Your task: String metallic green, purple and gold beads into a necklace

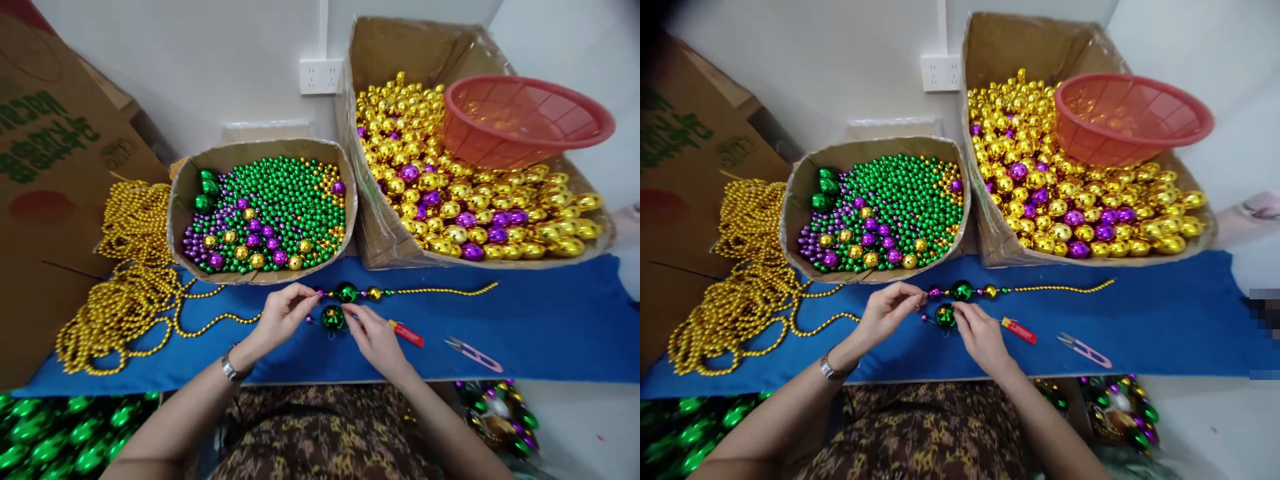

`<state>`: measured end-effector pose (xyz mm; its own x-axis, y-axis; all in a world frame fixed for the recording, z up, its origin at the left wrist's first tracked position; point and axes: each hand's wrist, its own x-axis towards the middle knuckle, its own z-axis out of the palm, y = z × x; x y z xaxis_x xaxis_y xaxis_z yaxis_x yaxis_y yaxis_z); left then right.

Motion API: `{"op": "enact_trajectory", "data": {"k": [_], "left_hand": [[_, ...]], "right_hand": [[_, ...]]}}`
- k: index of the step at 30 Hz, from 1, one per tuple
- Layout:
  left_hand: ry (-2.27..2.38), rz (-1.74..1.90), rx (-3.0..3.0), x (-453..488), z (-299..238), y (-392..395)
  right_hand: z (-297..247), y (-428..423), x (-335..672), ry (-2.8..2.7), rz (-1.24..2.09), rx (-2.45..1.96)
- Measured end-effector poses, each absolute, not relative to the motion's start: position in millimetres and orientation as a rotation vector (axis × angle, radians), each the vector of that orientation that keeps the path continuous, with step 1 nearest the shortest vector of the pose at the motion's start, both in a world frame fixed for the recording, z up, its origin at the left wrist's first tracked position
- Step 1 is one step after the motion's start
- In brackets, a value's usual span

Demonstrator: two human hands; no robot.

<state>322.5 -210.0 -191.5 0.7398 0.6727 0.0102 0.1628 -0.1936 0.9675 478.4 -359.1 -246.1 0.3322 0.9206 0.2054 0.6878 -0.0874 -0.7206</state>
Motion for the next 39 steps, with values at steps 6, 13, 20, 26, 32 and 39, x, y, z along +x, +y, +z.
{"op": "enact_trajectory", "data": {"k": [6,13,20,26,32,39], "left_hand": [[0.608,0.605,1.609,329.6,-158.7,-211.8],[0.661,0.662,1.468,326.0,-177.9,-213.3],[0.609,0.712,1.486,341.7,-175.0,-207.5],[0.605,0.889,2.023,427.8,-147.9,-130.7],[0.801,0.757,2.360,520.4,-146.9,-71.2],[0.787,0.701,2.254,526.0,-149.3,-70.4]], "right_hand": [[-232.8,-341.4,468.9,-1.458,0.395,-1.683],[-230.3,-350.2,480.9,-1.324,0.548,-1.712],[-205.4,-353.5,479.7,-1.148,0.657,-1.563],[-198.7,-355.2,471.9,-1.109,0.677,-1.521],[-215.9,-356.4,465.4,-1.110,0.652,-1.557],[-225.7,-356.0,471.4,-1.100,0.558,-1.589]]}}
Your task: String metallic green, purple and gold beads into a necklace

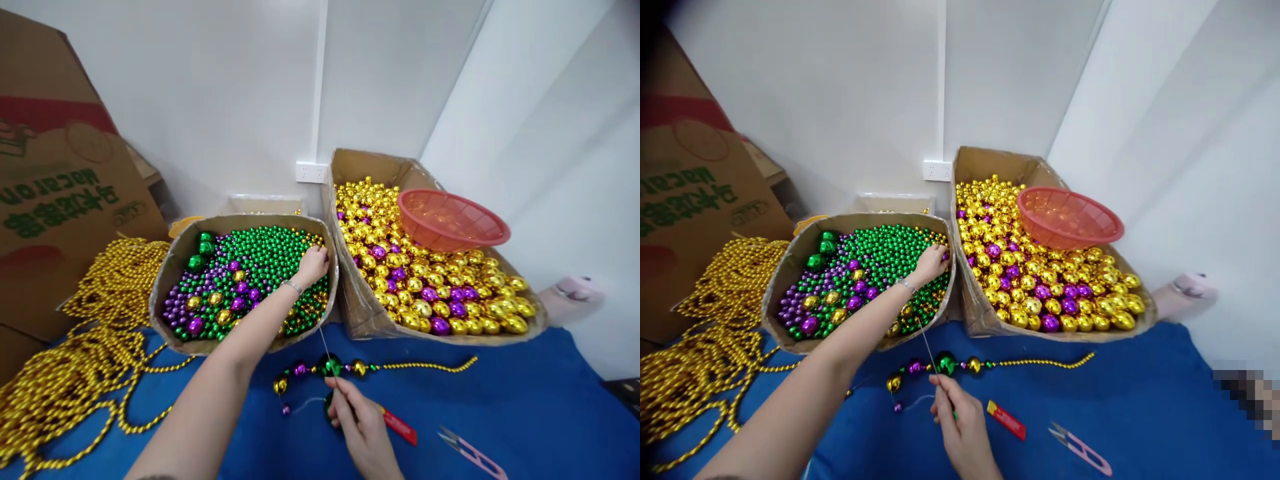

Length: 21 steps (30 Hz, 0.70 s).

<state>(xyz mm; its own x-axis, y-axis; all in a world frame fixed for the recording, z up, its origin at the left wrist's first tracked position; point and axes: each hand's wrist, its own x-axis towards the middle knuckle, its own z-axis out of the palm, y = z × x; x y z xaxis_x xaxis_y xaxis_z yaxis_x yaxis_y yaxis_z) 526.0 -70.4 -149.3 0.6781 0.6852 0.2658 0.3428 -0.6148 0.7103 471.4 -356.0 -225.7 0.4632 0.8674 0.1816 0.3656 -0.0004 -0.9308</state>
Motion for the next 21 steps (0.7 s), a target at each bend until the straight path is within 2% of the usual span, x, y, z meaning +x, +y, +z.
{"op": "enact_trajectory", "data": {"k": [4,7,9,16,21], "left_hand": [[0.716,0.662,1.971,476.1,-150.3,-96.4],[0.540,0.661,1.258,426.0,-148.4,-125.1],[0.522,0.640,0.986,397.7,-148.3,-141.9],[0.535,0.703,0.908,341.6,-163.3,-158.9],[0.564,0.679,0.907,319.2,-171.0,-168.0]], "right_hand": [[-224.9,-355.3,474.8,-1.111,0.499,-1.649],[-223.2,-352.7,473.2,-1.189,0.411,-1.687],[-220.6,-350.6,471.3,-1.269,0.342,-1.701],[-207.0,-352.2,476.3,-1.398,0.207,-1.738],[-205.2,-357.9,468.5,-1.445,0.260,-1.703]]}}
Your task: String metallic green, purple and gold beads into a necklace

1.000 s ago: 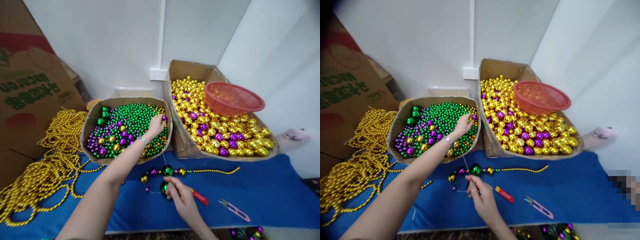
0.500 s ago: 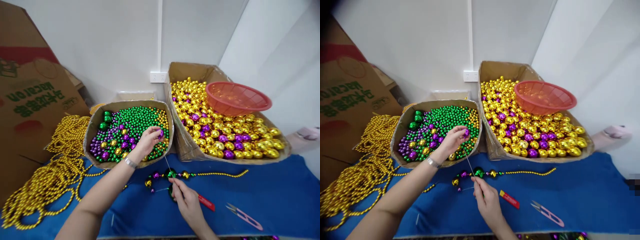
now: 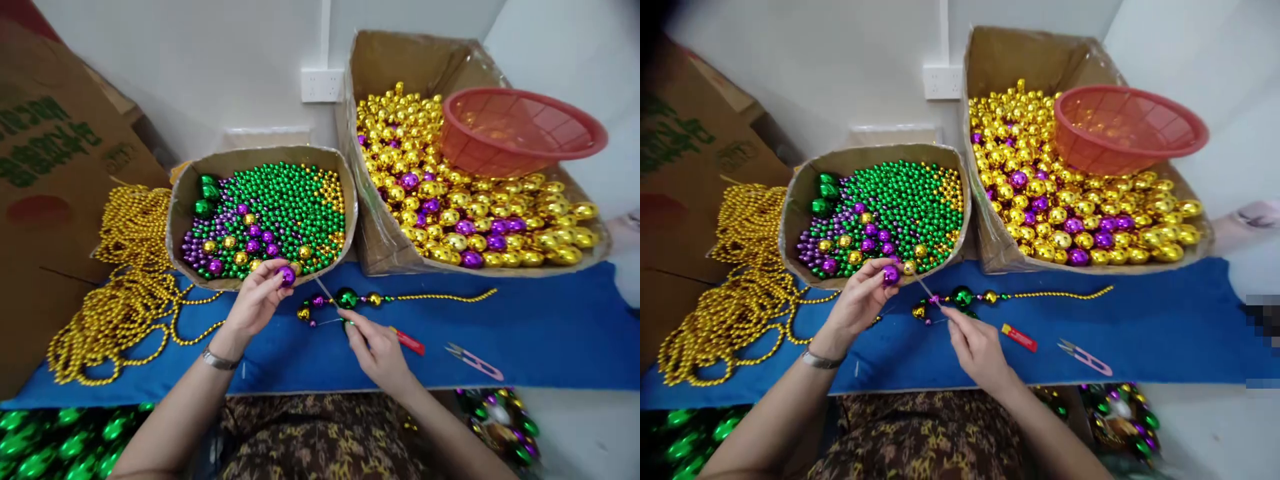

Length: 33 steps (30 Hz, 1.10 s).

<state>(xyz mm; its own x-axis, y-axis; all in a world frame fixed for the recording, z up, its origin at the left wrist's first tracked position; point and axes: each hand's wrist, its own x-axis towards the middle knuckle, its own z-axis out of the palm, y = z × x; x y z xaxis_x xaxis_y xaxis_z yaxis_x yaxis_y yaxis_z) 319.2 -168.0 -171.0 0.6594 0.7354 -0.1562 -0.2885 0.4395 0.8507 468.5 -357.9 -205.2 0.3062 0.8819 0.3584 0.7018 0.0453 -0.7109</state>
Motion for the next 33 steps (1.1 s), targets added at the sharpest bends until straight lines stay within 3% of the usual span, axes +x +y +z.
{"op": "enact_trajectory", "data": {"k": [33], "left_hand": [[0.680,0.878,0.601,316.8,-178.3,-194.4]], "right_hand": [[-224.9,-368.5,448.8,-1.578,0.173,-1.624]]}}
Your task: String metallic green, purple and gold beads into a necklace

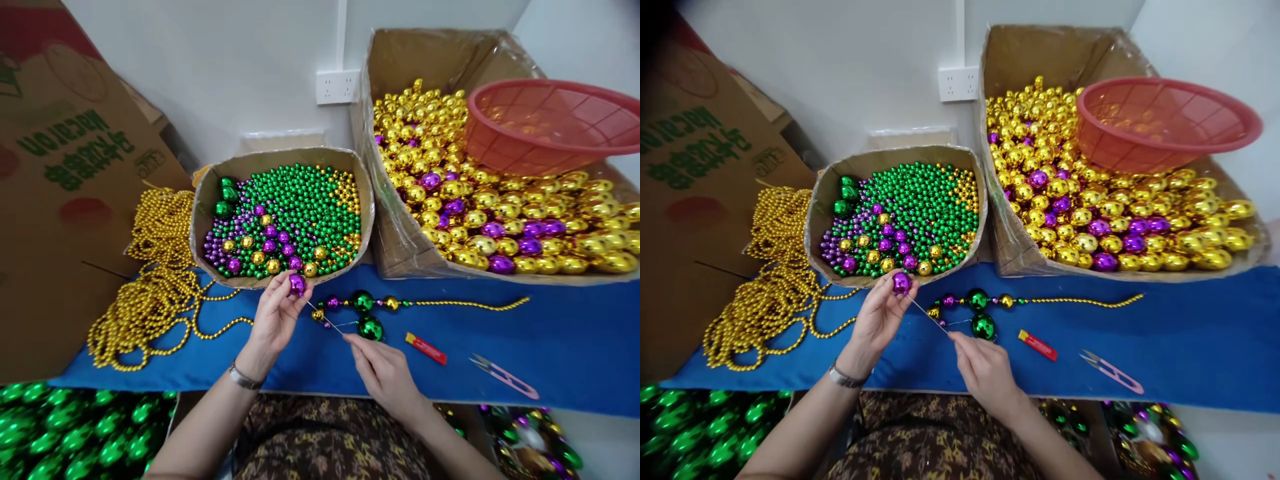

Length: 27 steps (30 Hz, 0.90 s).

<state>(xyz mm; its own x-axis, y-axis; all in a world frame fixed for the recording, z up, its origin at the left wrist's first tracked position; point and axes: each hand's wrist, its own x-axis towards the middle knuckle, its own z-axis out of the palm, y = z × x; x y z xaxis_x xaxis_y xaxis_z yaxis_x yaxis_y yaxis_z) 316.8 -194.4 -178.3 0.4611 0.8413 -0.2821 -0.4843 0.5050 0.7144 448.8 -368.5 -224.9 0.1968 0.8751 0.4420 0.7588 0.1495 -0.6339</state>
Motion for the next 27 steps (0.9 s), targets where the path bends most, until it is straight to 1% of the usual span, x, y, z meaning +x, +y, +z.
{"op": "enact_trajectory", "data": {"k": [5,13,18,23,27], "left_hand": [[0.632,0.862,0.679,317.4,-180.3,-204.5],[0.572,0.749,0.727,316.0,-186.5,-220.2],[0.554,0.801,0.779,315.3,-185.7,-219.3],[0.545,0.764,0.774,316.5,-183.4,-219.4],[0.519,0.831,0.862,319.1,-182.0,-222.7]], "right_hand": [[-223.0,-365.5,445.7,-1.546,0.175,-1.616],[-220.7,-363.1,443.6,-1.481,0.296,-1.643],[-223.0,-361.8,443.9,-1.484,0.216,-1.643],[-224.1,-360.4,445.9,-1.471,0.262,-1.637],[-229.4,-360.0,448.9,-1.484,0.135,-1.655]]}}
